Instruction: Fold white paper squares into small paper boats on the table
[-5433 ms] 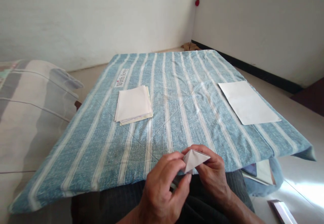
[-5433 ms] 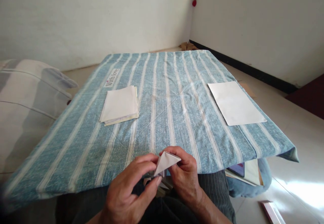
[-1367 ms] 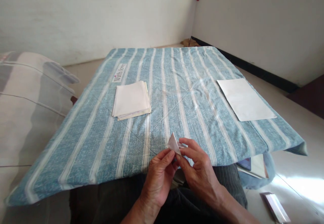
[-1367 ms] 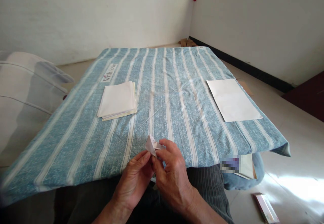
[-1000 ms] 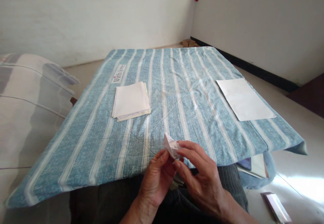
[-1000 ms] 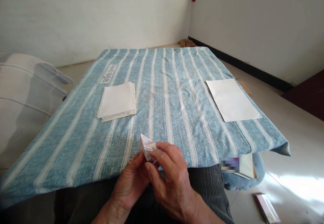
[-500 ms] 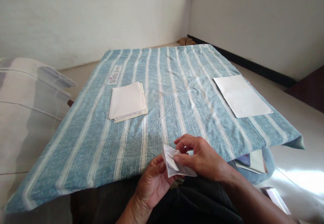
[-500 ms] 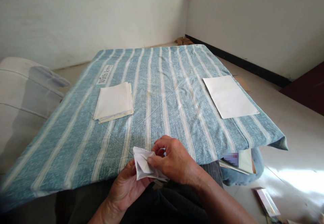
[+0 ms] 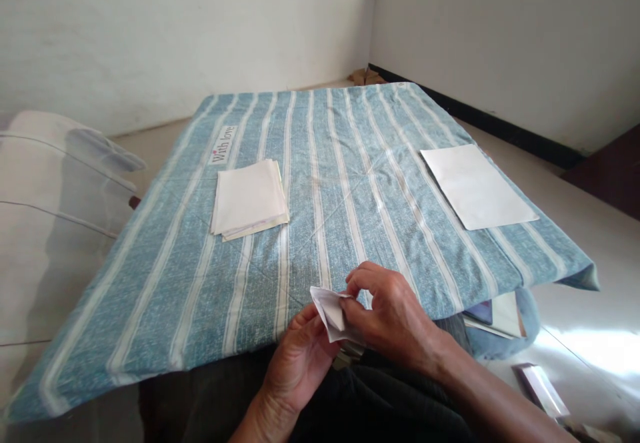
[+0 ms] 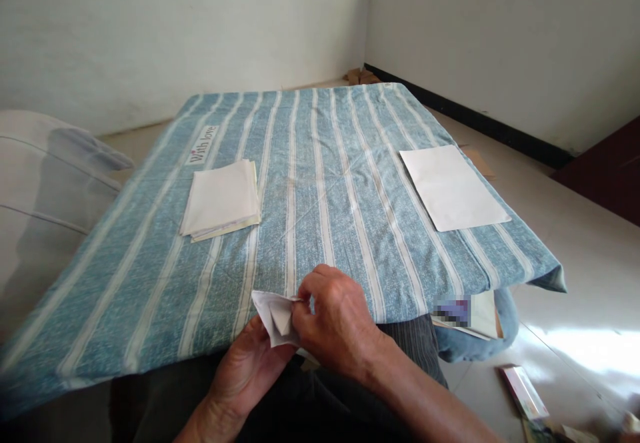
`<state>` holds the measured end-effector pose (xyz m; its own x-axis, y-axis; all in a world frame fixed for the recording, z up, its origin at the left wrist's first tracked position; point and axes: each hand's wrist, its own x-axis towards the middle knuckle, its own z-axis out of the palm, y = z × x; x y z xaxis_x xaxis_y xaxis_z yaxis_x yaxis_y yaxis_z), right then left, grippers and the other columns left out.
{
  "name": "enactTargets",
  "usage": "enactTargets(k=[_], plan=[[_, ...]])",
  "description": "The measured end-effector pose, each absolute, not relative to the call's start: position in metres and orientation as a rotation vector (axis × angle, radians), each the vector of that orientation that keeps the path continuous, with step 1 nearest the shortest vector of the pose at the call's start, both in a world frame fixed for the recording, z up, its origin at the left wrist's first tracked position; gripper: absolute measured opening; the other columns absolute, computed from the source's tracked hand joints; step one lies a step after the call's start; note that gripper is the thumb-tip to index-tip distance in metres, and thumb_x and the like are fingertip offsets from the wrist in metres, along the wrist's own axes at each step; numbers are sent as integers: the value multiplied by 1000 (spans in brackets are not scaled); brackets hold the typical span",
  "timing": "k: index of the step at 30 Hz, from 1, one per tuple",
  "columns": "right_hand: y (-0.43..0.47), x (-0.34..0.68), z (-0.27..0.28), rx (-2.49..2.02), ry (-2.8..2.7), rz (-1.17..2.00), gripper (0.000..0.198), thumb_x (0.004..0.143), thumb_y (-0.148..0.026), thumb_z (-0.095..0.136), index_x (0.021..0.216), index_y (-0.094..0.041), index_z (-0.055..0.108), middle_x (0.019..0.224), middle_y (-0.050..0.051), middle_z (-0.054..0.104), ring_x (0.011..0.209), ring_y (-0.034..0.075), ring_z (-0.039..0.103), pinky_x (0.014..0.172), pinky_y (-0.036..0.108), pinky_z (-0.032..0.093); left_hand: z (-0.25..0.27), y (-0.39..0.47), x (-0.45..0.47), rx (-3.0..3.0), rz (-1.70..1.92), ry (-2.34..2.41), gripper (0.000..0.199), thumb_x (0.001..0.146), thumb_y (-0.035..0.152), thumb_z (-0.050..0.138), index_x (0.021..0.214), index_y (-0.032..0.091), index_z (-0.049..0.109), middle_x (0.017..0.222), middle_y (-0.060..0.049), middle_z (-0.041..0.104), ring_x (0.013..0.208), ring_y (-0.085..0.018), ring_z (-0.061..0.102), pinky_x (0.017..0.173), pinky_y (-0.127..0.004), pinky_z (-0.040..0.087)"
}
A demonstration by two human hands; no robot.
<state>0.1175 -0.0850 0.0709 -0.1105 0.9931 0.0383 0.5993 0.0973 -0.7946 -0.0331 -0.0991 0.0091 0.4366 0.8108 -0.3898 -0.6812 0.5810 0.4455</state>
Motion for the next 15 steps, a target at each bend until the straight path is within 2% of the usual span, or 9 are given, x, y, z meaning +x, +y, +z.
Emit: enactTargets(k=[5, 15], plan=[[-87, 117, 68, -1569, -1758, 863, 13, 73, -8, 60, 63, -16, 60, 72, 1, 62, 61, 11, 49, 54, 23, 35, 13, -99, -34, 251, 949, 677, 19, 62, 27, 86, 76, 19, 75, 77, -2, 75, 70, -12, 66, 69, -19, 51], [-92, 113, 67, -1583, -1815, 739, 14, 76, -8, 57, 66, -17, 60, 70, 1, 60, 61, 12, 51, 57, 24, 38, 6, -98, -40, 239, 892, 621, 23, 60, 25, 87, 77, 15, 75, 71, -2, 73, 64, -12, 66, 64, -20, 52]])
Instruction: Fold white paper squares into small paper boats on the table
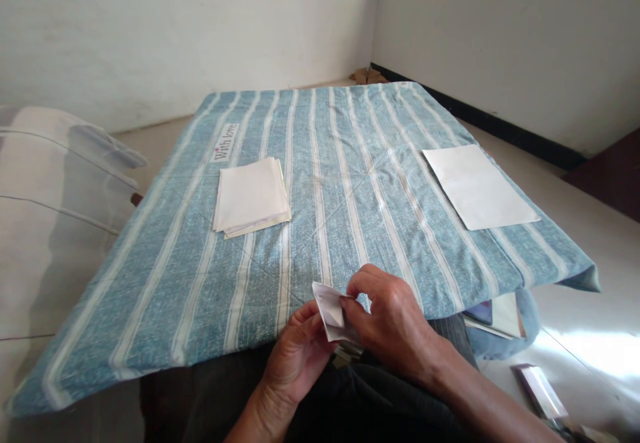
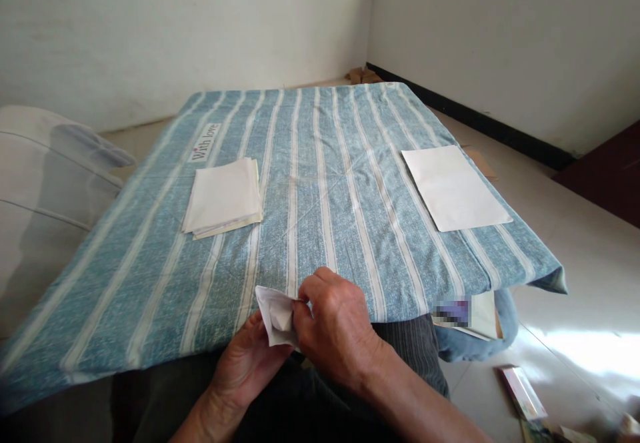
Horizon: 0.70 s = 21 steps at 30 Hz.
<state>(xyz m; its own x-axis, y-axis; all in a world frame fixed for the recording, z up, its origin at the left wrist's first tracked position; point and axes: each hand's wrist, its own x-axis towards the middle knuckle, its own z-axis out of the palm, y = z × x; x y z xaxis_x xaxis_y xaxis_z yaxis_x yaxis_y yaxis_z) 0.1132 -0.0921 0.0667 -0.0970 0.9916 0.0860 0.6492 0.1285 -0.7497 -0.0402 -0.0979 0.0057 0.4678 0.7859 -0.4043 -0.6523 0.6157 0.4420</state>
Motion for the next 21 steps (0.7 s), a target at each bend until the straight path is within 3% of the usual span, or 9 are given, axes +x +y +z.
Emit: enactTargets(k=[10, 18, 21], plan=[[-95, 112, 59, -1642, -2004, 442, 17, 80, -12, 55, 65, -17, 60, 65, 2, 59, 55, 12, 51, 53, 27, 31, 1, -102, -44, 198, 877, 663, 29, 59, 28, 88, 82, 17, 74, 73, -2, 73, 65, -14, 66, 62, -23, 54], [-87, 118, 72, -1581, -2016, 760, 16, 76, -11, 61, 62, -18, 62, 58, -3, 56, 53, 9, 49, 51, 23, 30, 2, -100, -42, 222, 872, 590, 27, 62, 30, 87, 82, 17, 74, 81, -3, 76, 74, -17, 69, 72, -24, 54], [-80, 121, 79, -1524, -2174, 736, 20, 79, -12, 61, 60, -19, 63, 60, -1, 59, 54, 11, 49, 50, 25, 30, 2, -101, -41, 232, 871, 575, 24, 62, 27, 87, 80, 17, 75, 78, -1, 76, 71, -14, 70, 71, -22, 54]])
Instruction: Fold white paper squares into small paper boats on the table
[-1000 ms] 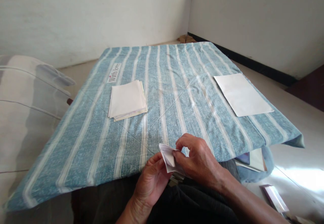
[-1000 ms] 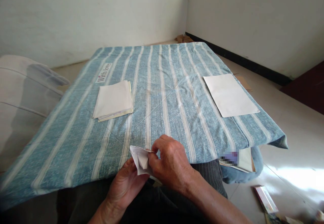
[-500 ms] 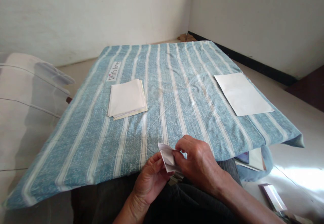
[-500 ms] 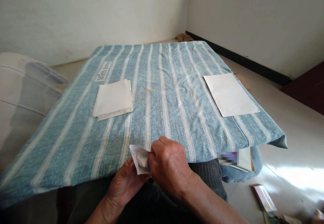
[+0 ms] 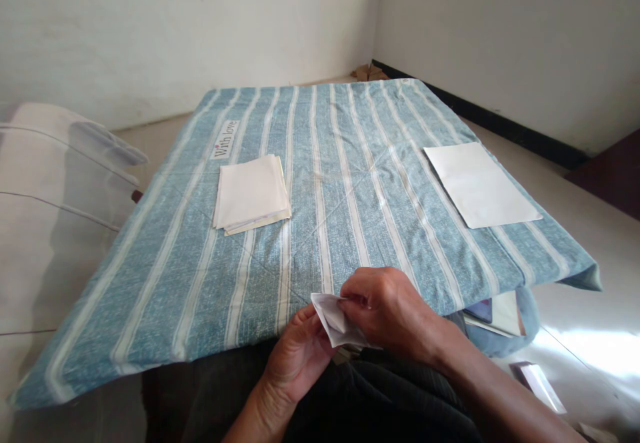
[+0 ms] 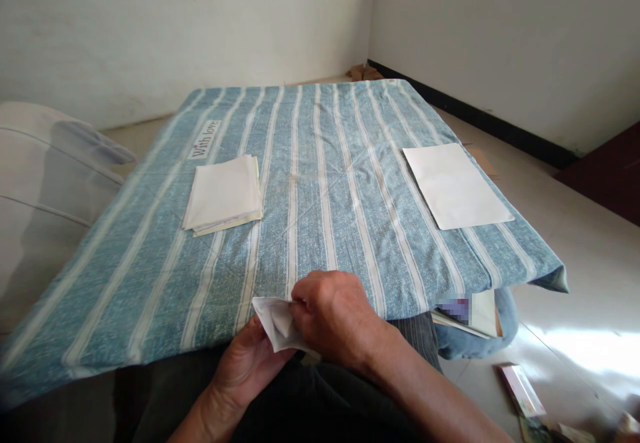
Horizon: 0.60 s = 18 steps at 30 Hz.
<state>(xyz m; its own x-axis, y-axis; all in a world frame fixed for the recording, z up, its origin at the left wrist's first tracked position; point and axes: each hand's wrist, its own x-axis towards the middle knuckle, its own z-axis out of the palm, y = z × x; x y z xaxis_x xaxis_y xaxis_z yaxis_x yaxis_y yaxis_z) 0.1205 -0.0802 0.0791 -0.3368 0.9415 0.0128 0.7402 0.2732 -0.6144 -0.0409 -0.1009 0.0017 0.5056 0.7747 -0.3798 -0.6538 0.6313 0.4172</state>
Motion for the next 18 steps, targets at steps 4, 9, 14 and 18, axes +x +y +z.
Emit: enactTargets(k=[4, 9, 14, 18], plan=[[-73, 119, 84, -1472, -2399, 564, 22, 80, -16, 60, 59, -20, 62, 63, 0, 62, 53, 12, 49, 49, 27, 27, 4, -101, -39, 231, 865, 556, 21, 62, 26, 87, 79, 18, 77, 77, -1, 77, 70, -12, 70, 69, -20, 54], [-71, 113, 86, -1485, -2475, 440, 19, 79, -16, 61, 60, -20, 63, 60, 2, 63, 48, 12, 47, 47, 29, 20, 4, -101, -41, 237, 876, 568, 19, 62, 25, 87, 76, 17, 76, 72, 0, 77, 67, -11, 69, 67, -18, 54], [-69, 110, 87, -1528, -2470, 524, 25, 81, -22, 61, 57, -20, 62, 54, 0, 60, 48, 11, 46, 48, 29, 19, -3, -102, -43, 234, 879, 539, 19, 64, 24, 86, 79, 17, 76, 74, -1, 77, 68, -12, 69, 67, -19, 54], [-65, 110, 86, -1521, -2504, 571, 23, 84, -24, 58, 63, -19, 66, 60, 2, 63, 51, 12, 47, 49, 28, 20, -6, -101, -44, 225, 890, 512, 18, 66, 22, 84, 81, 16, 76, 73, -1, 76, 68, -12, 69, 68, -20, 55]])
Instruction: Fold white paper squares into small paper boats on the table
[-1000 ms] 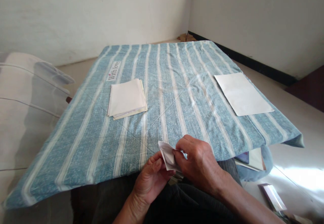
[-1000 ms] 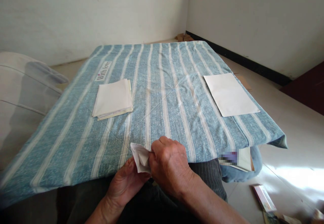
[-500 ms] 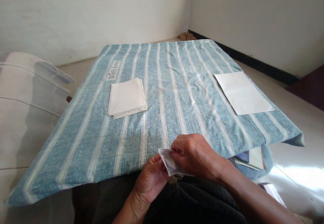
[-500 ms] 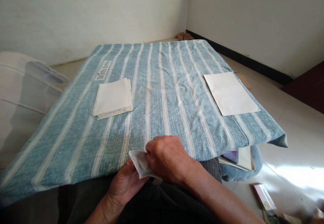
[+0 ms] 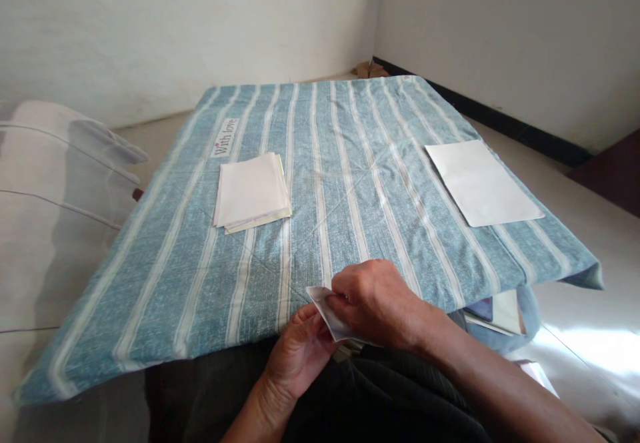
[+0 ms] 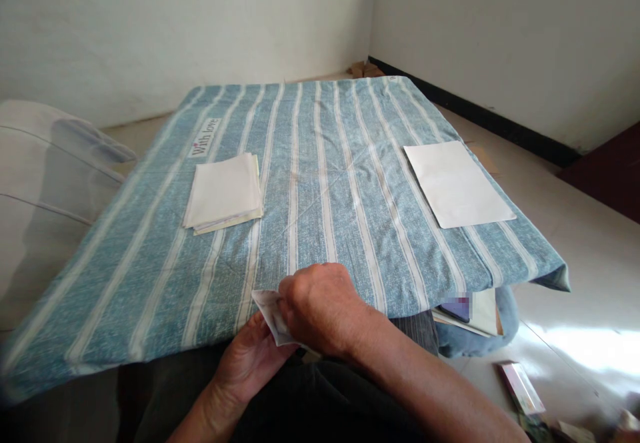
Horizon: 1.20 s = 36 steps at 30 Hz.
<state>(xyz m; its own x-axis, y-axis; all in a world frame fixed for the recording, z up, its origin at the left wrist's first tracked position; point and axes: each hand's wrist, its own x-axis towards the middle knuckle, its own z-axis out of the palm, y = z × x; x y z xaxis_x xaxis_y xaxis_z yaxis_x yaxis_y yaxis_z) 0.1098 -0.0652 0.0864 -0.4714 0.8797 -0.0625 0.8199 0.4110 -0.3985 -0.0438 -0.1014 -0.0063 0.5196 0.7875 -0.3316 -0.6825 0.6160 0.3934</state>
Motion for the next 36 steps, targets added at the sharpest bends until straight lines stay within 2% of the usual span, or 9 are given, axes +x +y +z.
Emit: enactTargets(k=[5, 9, 16, 20, 26, 30, 33, 35, 36], plan=[[-66, 120, 87, -1514, -2191, 1004, 20, 85, -26, 57, 73, -18, 71, 61, -1, 62, 55, 9, 49, 51, 22, 28, -6, -100, -46, 174, 944, 518, 27, 62, 22, 86, 86, 16, 75, 82, -4, 77, 74, -16, 70, 73, -24, 56], [-67, 128, 88, -1518, -2017, 1199, 18, 80, -22, 57, 72, -17, 72, 57, -3, 57, 54, 8, 46, 51, 20, 27, -3, -96, -47, 175, 977, 517, 30, 61, 21, 87, 87, 14, 75, 84, -6, 77, 75, -17, 70, 69, -23, 56], [-43, 121, 89, -1541, -2011, 903, 20, 73, -13, 54, 53, -15, 58, 48, -7, 36, 49, 6, 32, 48, 22, 19, 14, -60, -44, 241, 1017, 504, 22, 61, 17, 86, 80, 14, 75, 77, -5, 76, 67, -15, 68, 61, -22, 54], [-23, 122, 99, -1524, -2014, 771, 22, 73, -11, 54, 51, -15, 56, 47, -7, 37, 48, 6, 33, 48, 22, 19, 26, -34, -41, 289, 1041, 500, 25, 57, 17, 87, 78, 13, 74, 77, -5, 76, 68, -15, 68, 62, -23, 55], [11, 131, 107, -1405, -1894, 1009, 17, 75, -15, 55, 61, -15, 64, 47, -6, 45, 47, 6, 40, 46, 19, 26, 37, 8, -38, 361, 1082, 462, 25, 59, 14, 84, 81, 9, 73, 77, -7, 74, 64, -15, 64, 55, -23, 51], [44, 133, 106, -1440, -1895, 808, 18, 75, -14, 57, 59, -15, 65, 46, -5, 46, 46, 7, 41, 46, 21, 25, 39, 48, -35, 377, 1094, 463, 19, 64, 13, 79, 82, 10, 72, 81, -9, 75, 70, -18, 67, 59, -26, 53], [72, 134, 103, -1430, -1785, 673, 11, 77, -19, 61, 75, -16, 70, 51, -4, 52, 48, 9, 46, 48, 21, 31, 39, 84, -29, 371, 1117, 456, 15, 68, 14, 76, 82, 11, 72, 83, -9, 75, 73, -20, 68, 60, -29, 54], [89, 138, 97, -1373, -1636, 611, 21, 80, -26, 62, 97, -16, 69, 64, -1, 62, 55, 12, 55, 53, 23, 40, 38, 109, -24, 365, 1142, 444, 12, 72, 16, 73, 82, 12, 72, 83, -9, 76, 70, -19, 68, 59, -29, 54], [97, 139, 93, -1333, -1572, 543, 23, 81, -28, 61, 100, -16, 68, 72, 2, 65, 61, 14, 59, 57, 25, 45, 37, 121, -21, 362, 1156, 437, 10, 73, 17, 72, 82, 13, 72, 83, -8, 76, 69, -19, 68, 59, -29, 54]])
